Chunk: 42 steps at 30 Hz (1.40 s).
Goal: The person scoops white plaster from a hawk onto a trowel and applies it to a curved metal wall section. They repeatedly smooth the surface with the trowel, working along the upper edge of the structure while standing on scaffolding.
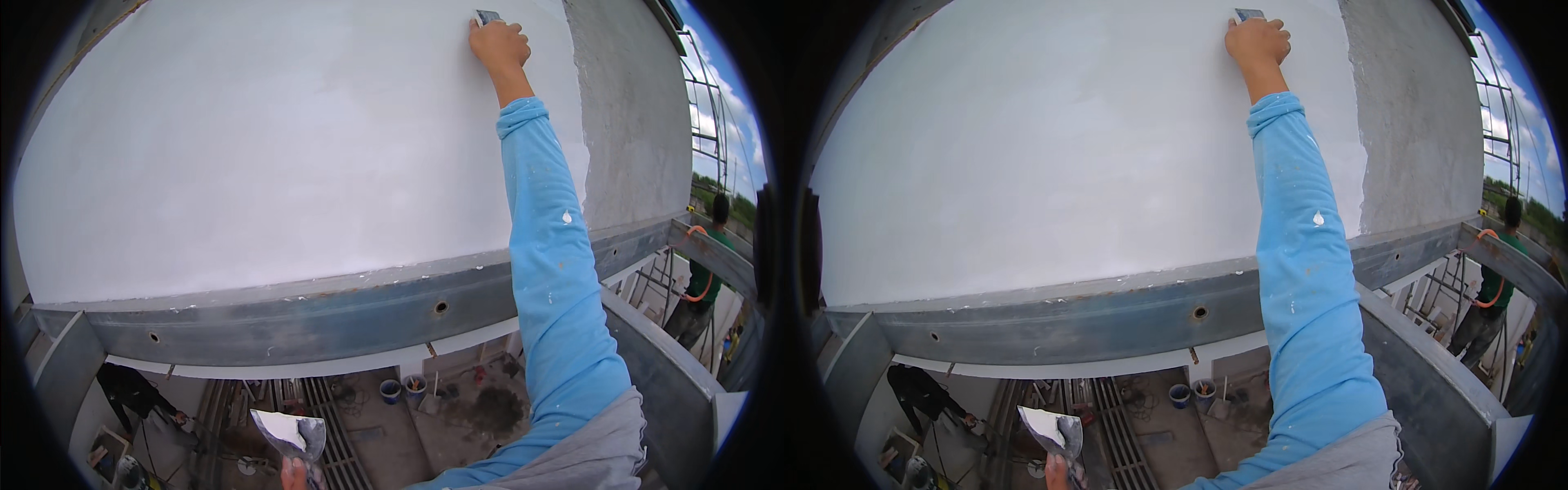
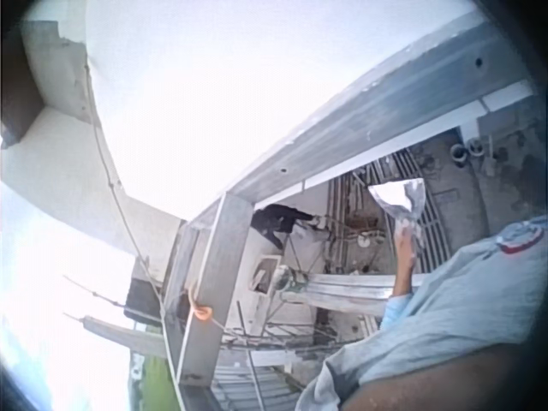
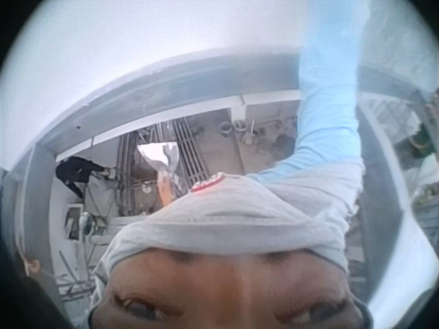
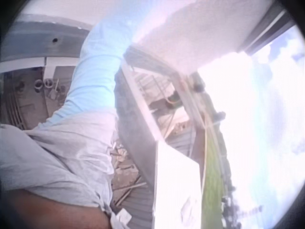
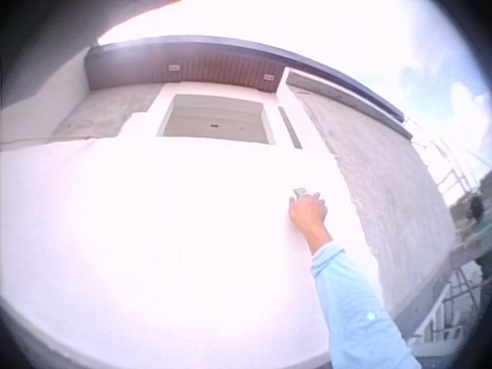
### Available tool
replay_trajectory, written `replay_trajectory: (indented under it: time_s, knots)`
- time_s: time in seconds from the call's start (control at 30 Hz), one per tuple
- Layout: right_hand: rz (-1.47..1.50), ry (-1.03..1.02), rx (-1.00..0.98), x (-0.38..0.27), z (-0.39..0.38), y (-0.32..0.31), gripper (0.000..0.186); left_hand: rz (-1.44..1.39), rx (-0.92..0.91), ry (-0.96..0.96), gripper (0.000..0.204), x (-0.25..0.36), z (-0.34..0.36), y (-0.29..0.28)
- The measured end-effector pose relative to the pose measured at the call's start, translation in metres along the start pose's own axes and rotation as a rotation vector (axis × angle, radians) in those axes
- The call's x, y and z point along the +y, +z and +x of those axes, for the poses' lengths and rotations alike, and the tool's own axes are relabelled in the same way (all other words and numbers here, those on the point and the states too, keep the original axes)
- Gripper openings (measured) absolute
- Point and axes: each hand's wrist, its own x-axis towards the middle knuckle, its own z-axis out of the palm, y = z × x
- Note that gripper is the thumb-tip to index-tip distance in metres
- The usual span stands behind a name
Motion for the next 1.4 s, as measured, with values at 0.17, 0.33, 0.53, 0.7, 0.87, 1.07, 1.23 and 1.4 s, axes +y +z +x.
replay_trajectory:
  time_s: [0.17,0.33,0.53,0.7,0.87,1.07,1.23,1.4]
  knots:
    - [0.095,-0.245,0.114,-0.102,-0.09,-0.004,0.062,-0.112,-0.141,-0.135,0.016,0.066,-0.009,0.035]
    - [0.188,-0.693,-0.033,-0.168,-0.181,-0.031,0.039,-0.077,-0.223,0.041,0.016,0.043,0.015,0.039]
    - [0.462,-0.615,0.273,-0.077,-0.078,-0.08,0.028,-0.25,-0.171,-0.093,0.014,0.034,0.009,0.029]
    - [0.076,-0.143,0.327,0.15,0.135,-0.048,0.044,-0.129,-0.1,0.006,0.021,0.001,0.018,0.018]
    - [0.076,0.105,-0.038,0.236,0.18,-0.015,0.037,-0.088,0.023,-0.022,0.039,0.01,0.012,0.04]
    - [0.055,0.135,-0.036,0.234,0.188,-0.004,0.036,-0.081,-0.059,-0.038,0.032,0.024,0.015,0.074]
    - [0.091,0.03,0.049,0.213,0.195,0.025,0.038,-0.108,-0.064,-0.011,0.031,-0.042,0.031,0.047]
    - [0.024,-0.16,0.263,0.149,0.172,0.035,0.036,0.027,-0.005,-0.07,0.051,0.001,0.008,0.064]
